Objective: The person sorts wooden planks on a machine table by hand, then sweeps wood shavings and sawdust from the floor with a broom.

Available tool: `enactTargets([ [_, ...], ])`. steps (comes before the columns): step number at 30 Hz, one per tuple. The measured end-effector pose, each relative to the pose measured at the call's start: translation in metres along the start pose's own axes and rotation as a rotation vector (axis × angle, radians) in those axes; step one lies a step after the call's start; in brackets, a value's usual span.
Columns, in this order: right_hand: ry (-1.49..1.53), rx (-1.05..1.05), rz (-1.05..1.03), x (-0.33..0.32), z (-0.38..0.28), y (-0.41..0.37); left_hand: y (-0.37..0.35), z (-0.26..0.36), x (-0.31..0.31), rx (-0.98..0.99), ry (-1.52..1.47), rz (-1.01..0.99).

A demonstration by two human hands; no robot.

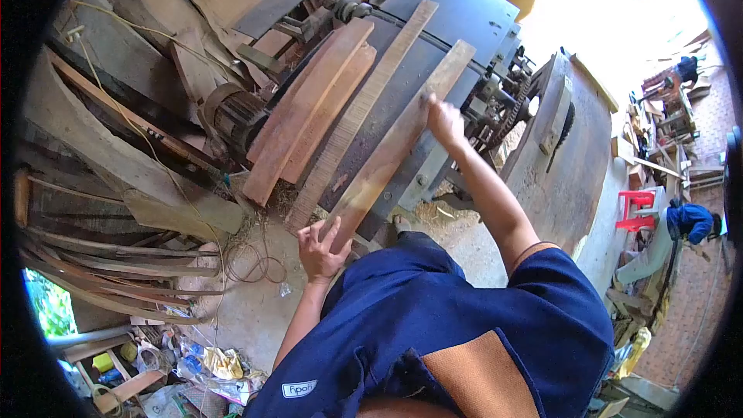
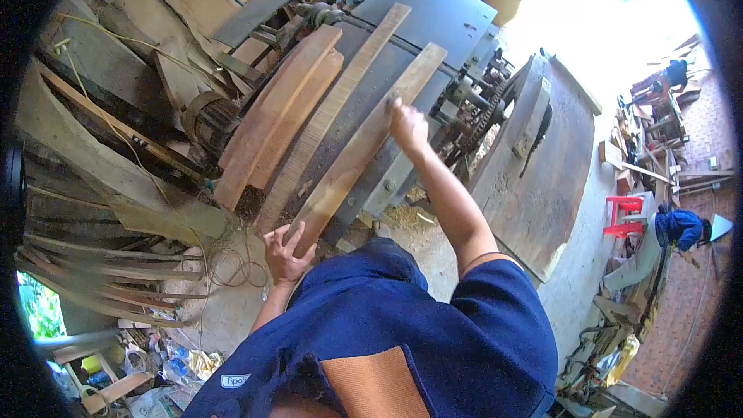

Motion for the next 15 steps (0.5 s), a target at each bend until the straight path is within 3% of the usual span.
enactTargets([
  [1,0.017,-0.069,-0.102,0.006,-0.013,-0.009,0.004,0.000,0.000,-0.003,0.004,0.006],
  [5,0.110,-0.014,-0.027,0.010,0.001,0.012,-0.004,0.004,-0.003,-0.036,-0.009,-0.030],
  [7,0.112,0.071,-0.089,0.002,-0.011,0.013,0.004,0.002,-0.004,-0.022,-0.001,-0.006],
  [10,0.106,-0.093,-0.101,-0.010,-0.033,-0.012,0.002,0.002,-0.002,-0.034,0.018,-0.015],
  [13,0.112,0.104,-0.112,-0.006,0.008,0.017,0.003,0.003,-0.004,-0.046,0.010,-0.030],
  [15,0.098,0.093,-0.112,-0.006,0.009,0.019,0.003,0.000,-0.003,-0.043,0.017,-0.028],
])
Point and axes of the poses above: each hand's wrist, its own y-axis towards the middle knuckle, its own x-axis out of the palm, z = x × y, the point moved 5 cm from there along y, towards the middle knuckle
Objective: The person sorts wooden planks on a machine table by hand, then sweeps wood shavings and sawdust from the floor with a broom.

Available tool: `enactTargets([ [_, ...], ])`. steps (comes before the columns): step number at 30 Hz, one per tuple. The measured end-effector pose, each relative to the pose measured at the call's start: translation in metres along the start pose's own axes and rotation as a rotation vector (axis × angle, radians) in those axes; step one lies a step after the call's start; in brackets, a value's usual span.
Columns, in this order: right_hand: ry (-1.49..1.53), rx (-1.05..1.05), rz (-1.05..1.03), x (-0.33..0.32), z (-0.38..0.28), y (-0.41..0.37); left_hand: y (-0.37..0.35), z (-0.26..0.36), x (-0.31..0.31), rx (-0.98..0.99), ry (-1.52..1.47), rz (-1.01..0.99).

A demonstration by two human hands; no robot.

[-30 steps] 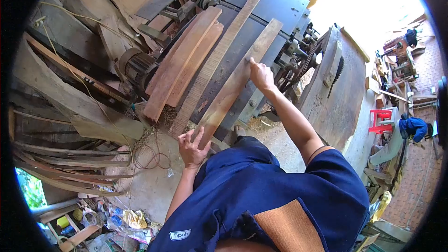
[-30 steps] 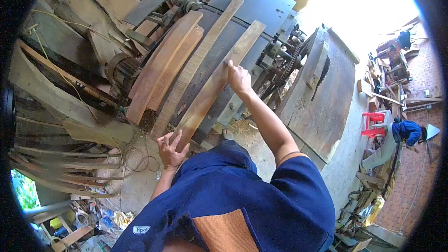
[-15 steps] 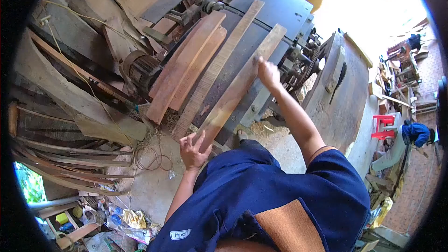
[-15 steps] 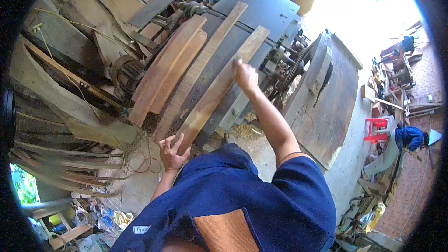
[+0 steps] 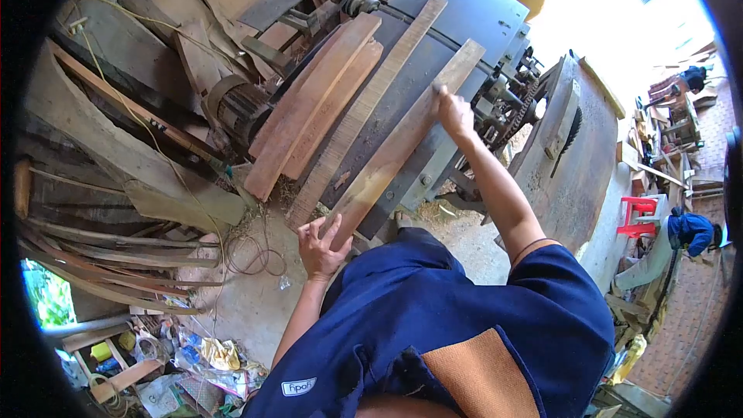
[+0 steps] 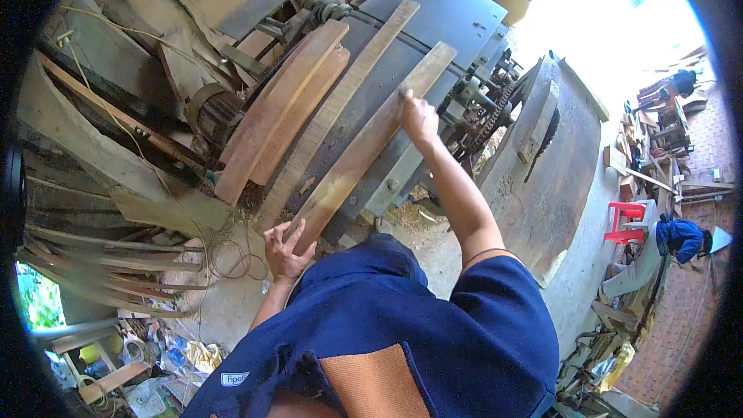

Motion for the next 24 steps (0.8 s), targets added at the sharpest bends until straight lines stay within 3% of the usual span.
enactTargets([
  [2,-0.105,-0.161,-0.087,0.008,-0.022,-0.023,-0.002,-0.001,0.003,0.010,-0.011,0.004],
  [3,-0.048,-0.213,-0.030,0.006,-0.022,-0.027,-0.002,-0.001,0.003,0.011,-0.010,0.005],
  [4,-0.004,-0.136,0.036,0.003,-0.011,-0.017,-0.002,0.001,0.002,0.003,-0.009,-0.003],
  [6,0.071,0.052,-0.024,-0.013,0.016,0.004,0.000,0.004,-0.002,-0.008,-0.003,-0.009],
  [12,0.271,0.046,0.098,-0.024,0.040,-0.006,0.008,0.012,-0.007,-0.059,0.041,-0.062],
  [14,0.387,0.143,0.171,-0.032,0.051,-0.019,0.013,0.013,-0.009,-0.178,-0.115,-0.145],
  [16,0.497,0.271,0.139,-0.044,0.060,-0.026,0.034,0.022,-0.016,-0.173,-0.153,-0.138],
  [19,0.542,0.294,0.193,-0.047,0.078,-0.025,0.086,0.032,-0.007,-0.191,-0.237,-0.131],
  [22,0.613,0.269,0.194,-0.056,0.078,-0.032,0.148,0.035,0.014,-0.227,-0.377,-0.134],
  [24,0.596,0.218,0.222,-0.049,0.081,-0.040,0.193,0.027,0.036,-0.147,-0.304,-0.126],
])
Point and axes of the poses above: each hand's wrist, its own y-axis towards the middle knuckle, its own x-axis out of the palm, z = x × y, the point moved 5 cm from there along y, towards the middle knuckle
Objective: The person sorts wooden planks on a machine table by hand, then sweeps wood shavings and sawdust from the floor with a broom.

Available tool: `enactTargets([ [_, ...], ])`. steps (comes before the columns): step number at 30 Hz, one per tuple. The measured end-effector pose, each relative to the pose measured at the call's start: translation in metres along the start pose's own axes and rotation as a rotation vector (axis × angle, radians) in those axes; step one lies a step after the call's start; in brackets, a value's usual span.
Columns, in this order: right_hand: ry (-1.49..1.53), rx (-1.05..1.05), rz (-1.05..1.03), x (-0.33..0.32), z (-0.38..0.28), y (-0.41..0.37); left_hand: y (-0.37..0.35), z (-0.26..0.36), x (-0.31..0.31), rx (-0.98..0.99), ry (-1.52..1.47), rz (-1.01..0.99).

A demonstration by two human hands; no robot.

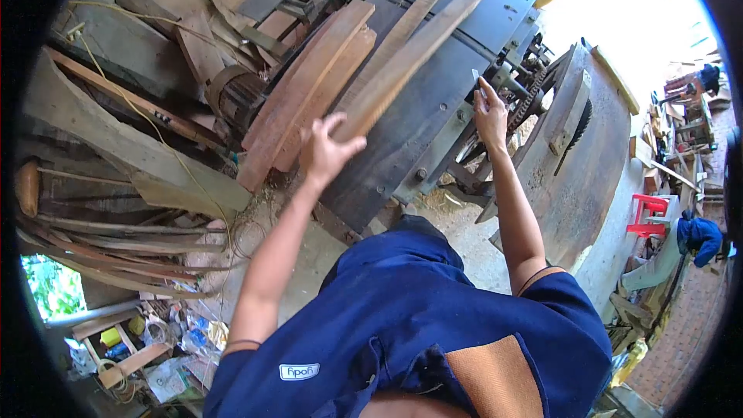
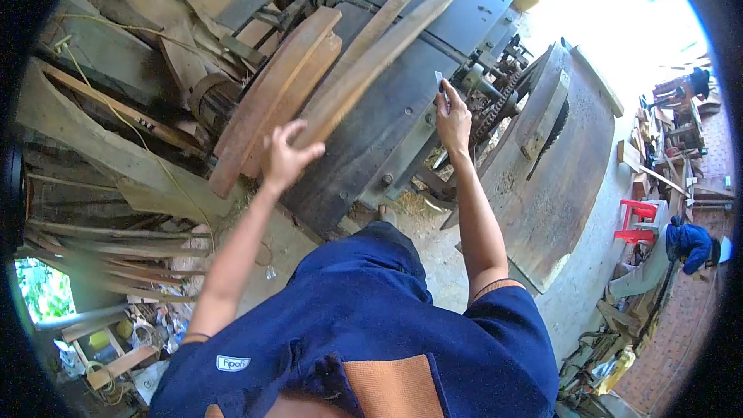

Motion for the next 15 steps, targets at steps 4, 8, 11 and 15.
enactTargets([
  [4,-0.023,0.039,-0.129,-0.012,-0.022,-0.033,0.067,0.015,-0.001,0.026,0.206,0.018],
  [8,0.023,-0.036,-0.167,-0.008,-0.025,-0.064,0.071,0.014,0.002,0.008,0.508,0.043],
  [11,0.041,-0.022,-0.271,0.001,-0.029,-0.088,0.074,-0.010,0.009,0.046,0.420,0.016],
  [15,0.175,-0.072,-0.379,0.025,-0.030,-0.118,0.066,-0.011,0.011,0.112,0.396,0.007],
])
Point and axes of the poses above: each hand's wrist, its own y-axis towards the middle knuckle, its own x-axis out of the palm, z = x × y, the point moved 5 cm from there along y, towards the middle knuckle
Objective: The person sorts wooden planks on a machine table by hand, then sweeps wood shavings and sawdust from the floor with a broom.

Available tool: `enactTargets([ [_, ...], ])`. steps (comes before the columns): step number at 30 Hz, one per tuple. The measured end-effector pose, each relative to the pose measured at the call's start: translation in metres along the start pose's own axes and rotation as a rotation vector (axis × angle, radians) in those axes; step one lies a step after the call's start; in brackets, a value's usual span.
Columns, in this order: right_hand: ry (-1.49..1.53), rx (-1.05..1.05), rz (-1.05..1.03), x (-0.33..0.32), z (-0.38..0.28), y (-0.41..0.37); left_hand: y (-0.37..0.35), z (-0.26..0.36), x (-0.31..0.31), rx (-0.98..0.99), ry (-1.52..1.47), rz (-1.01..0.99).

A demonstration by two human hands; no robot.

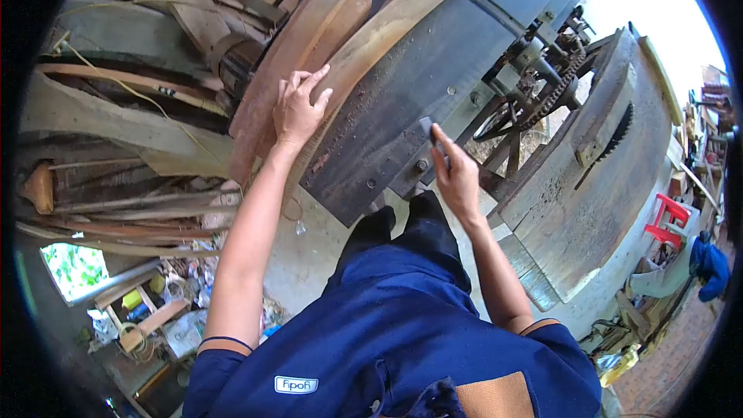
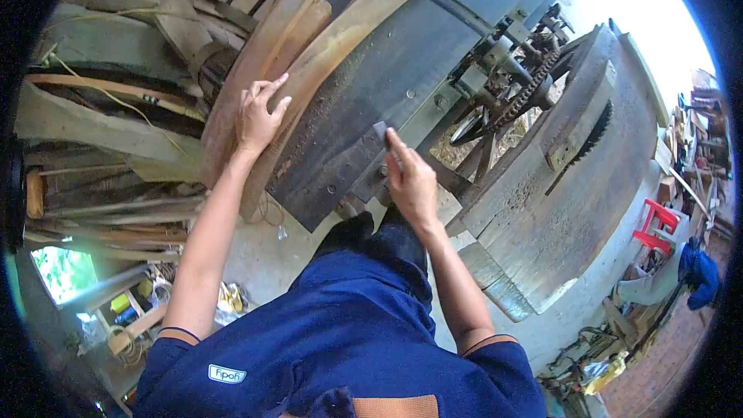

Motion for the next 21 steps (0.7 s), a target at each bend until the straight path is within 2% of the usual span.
enactTargets([
  [1,0.047,-0.027,-0.004,0.005,-0.005,-0.004,-0.002,0.002,0.000,-0.009,0.013,-0.006],
  [3,0.065,0.065,-0.116,0.015,-0.007,-0.011,-0.003,0.006,0.001,-0.019,0.042,-0.004],
  [7,0.142,0.037,-0.103,0.029,-0.001,-0.019,-0.003,0.012,-0.004,-0.050,0.052,-0.033],
  [8,0.153,0.087,-0.140,0.030,0.000,-0.019,-0.004,0.011,-0.002,-0.061,0.049,-0.024],
  [10,0.132,0.099,-0.158,0.031,0.006,-0.018,-0.004,0.011,-0.003,-0.012,0.057,-0.013],
  [13,0.149,0.162,-0.178,0.032,0.005,-0.014,-0.010,0.014,-0.005,-0.039,0.155,-0.083],
  [14,0.118,0.120,-0.165,0.033,0.007,-0.012,-0.017,0.018,-0.006,-0.083,0.147,-0.151],
  [15,0.086,0.080,-0.153,0.034,0.006,-0.010,-0.027,0.016,-0.001,-0.004,0.181,-0.074],
  [16,0.086,0.189,-0.219,0.030,-0.006,-0.005,-0.037,0.024,-0.006,0.103,0.209,-0.059],
  [17,0.083,0.095,-0.172,0.034,-0.005,-0.002,-0.050,0.033,-0.011,0.216,0.236,-0.047],
  [19,0.090,0.125,-0.196,0.039,-0.006,0.003,-0.089,0.038,0.000,0.314,0.129,-0.136],
  [21,0.060,0.021,-0.177,0.045,-0.015,0.010,-0.137,0.038,0.011,0.267,0.038,-0.261],
])
Point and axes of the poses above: each hand's wrist, its own y-axis towards the middle knuckle, its own x-axis out of the palm, z = x × y, the point moved 5 cm from there along y, towards the middle knuckle
